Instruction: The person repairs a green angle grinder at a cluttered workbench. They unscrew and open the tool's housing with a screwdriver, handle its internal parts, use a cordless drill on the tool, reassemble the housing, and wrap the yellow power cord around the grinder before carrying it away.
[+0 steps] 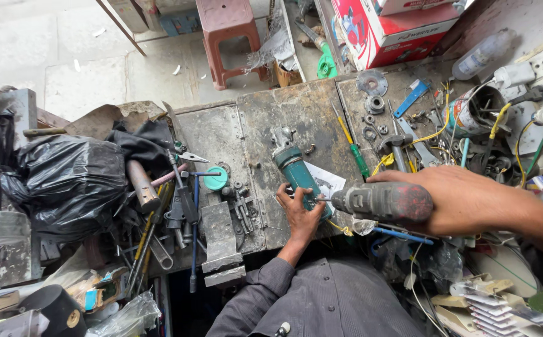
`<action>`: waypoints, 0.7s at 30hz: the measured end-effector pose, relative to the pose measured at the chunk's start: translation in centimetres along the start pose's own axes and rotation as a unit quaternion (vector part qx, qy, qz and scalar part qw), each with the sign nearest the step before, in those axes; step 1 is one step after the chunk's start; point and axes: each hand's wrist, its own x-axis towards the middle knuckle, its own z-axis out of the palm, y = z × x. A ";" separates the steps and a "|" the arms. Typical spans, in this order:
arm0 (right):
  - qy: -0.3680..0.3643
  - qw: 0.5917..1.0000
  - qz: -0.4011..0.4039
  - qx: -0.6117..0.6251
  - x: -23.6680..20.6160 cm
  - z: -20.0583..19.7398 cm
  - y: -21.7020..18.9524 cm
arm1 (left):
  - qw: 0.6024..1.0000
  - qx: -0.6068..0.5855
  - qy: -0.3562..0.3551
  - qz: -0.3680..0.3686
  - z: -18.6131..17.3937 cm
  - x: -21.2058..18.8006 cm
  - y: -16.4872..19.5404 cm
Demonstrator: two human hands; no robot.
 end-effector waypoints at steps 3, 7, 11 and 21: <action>0.041 0.996 -0.079 0.015 -2.3 2.8 4.0 | 1.000 0.008 0.009 0.000 -0.1 -1.0 1.7; 0.142 0.959 -0.245 0.012 -5.7 7.9 9.4 | 1.000 0.009 0.013 -0.008 0.7 -2.4 4.1; 0.148 0.968 -0.188 0.072 -8.7 11.7 14.4 | 0.999 0.024 0.013 -0.024 2.3 -3.1 5.6; 0.357 0.917 -0.013 0.178 -1.8 18.2 18.0 | 0.987 0.058 0.040 -0.144 7.9 -0.6 8.2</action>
